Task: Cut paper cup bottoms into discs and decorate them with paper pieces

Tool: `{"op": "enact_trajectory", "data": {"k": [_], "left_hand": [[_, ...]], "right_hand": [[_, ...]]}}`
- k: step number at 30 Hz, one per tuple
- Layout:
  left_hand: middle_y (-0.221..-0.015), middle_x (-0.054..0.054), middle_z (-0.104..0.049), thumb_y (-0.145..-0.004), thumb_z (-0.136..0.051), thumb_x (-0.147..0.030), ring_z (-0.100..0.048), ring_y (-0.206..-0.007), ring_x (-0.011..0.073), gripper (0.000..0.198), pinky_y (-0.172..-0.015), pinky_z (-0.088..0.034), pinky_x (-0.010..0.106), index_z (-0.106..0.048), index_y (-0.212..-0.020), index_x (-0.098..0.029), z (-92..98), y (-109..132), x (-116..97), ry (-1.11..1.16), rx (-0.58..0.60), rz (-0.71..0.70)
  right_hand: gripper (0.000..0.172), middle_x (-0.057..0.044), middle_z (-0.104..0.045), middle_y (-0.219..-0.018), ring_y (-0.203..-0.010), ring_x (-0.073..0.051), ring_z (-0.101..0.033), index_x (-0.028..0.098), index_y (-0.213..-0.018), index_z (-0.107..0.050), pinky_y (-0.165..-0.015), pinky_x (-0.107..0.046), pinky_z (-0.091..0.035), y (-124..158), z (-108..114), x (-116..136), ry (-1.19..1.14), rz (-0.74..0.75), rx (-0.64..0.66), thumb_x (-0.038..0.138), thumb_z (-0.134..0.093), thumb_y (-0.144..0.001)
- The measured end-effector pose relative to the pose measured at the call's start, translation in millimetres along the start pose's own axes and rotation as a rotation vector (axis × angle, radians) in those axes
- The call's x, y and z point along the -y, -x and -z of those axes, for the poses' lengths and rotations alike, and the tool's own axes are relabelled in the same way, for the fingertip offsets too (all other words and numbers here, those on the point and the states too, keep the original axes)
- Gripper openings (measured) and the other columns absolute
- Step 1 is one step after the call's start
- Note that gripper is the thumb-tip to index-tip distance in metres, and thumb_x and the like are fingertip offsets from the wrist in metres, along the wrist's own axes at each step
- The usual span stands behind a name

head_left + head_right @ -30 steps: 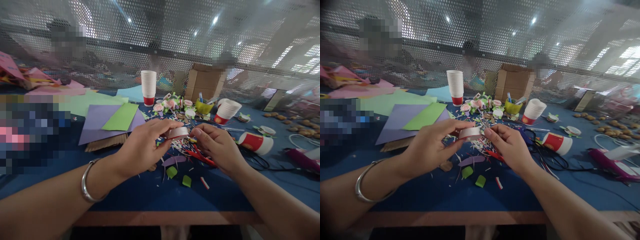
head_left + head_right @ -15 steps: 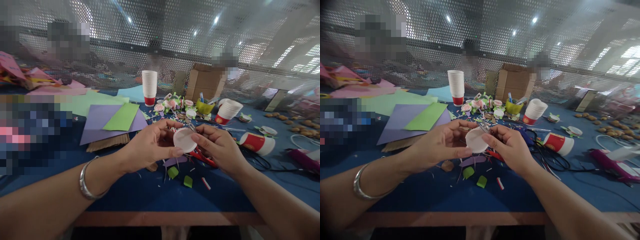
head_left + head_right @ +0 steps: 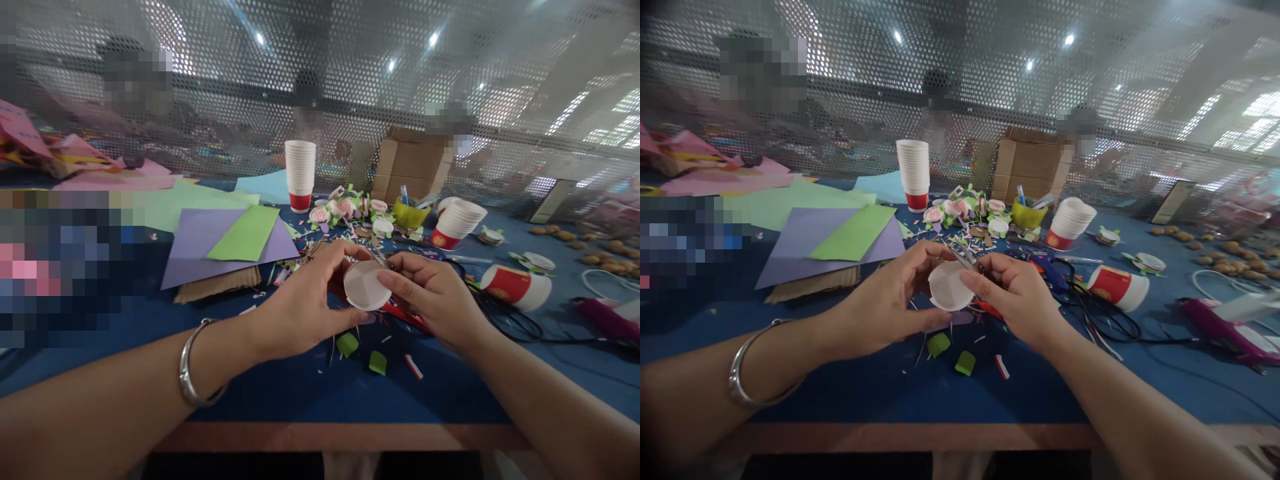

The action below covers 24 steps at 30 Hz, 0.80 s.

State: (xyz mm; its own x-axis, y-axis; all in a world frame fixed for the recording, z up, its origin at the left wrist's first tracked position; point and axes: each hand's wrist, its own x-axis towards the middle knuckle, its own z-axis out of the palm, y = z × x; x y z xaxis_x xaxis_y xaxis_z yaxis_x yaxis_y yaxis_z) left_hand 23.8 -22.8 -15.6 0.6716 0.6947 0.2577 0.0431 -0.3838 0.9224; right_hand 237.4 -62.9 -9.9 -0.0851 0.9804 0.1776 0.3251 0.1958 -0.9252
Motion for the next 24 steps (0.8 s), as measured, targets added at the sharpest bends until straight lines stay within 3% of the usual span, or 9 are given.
{"op": "enact_trajectory", "data": {"k": [6, 13, 24], "left_hand": [[-0.115, 0.005, -0.068, -0.078, -0.084, -0.038, -0.066, -0.102, 0.0198, 0.063, -0.092, -0.051, 0.032, -0.051, -0.130, -0.024, 5.1, -1.1, -5.9, 0.051, 0.006, 0.054], [-0.113, 0.005, -0.067, -0.078, -0.084, -0.030, -0.065, -0.099, 0.0170, 0.061, -0.081, -0.051, 0.026, -0.050, -0.128, -0.021, 7.7, -3.9, -5.4, 0.146, 0.044, 0.051], [-0.109, 0.004, -0.065, -0.081, -0.081, -0.027, -0.063, -0.098, 0.0163, 0.059, -0.086, -0.052, 0.029, -0.048, -0.131, -0.022, 10.9, -5.5, -1.7, 0.100, 0.034, 0.060]], "right_hand": [[0.040, 0.008, -0.042, -0.055, -0.044, -0.006, -0.026, 0.019, -0.086, -0.064, -0.039, -0.023, -0.014, 1.0, -1.5, -2.8, -0.139, -0.077, -0.010, 0.058, -0.074, -0.085], [0.038, 0.009, -0.036, -0.054, -0.045, -0.006, -0.023, 0.019, -0.087, -0.064, -0.040, -0.021, -0.015, 1.4, -0.2, -3.0, -0.194, -0.078, -0.036, 0.056, -0.072, -0.088], [0.038, 0.008, -0.038, -0.056, -0.046, -0.004, -0.023, 0.018, -0.089, -0.066, -0.041, -0.020, -0.014, 2.1, 3.2, -2.7, -0.211, -0.081, -0.041, 0.056, -0.073, -0.087]]}}
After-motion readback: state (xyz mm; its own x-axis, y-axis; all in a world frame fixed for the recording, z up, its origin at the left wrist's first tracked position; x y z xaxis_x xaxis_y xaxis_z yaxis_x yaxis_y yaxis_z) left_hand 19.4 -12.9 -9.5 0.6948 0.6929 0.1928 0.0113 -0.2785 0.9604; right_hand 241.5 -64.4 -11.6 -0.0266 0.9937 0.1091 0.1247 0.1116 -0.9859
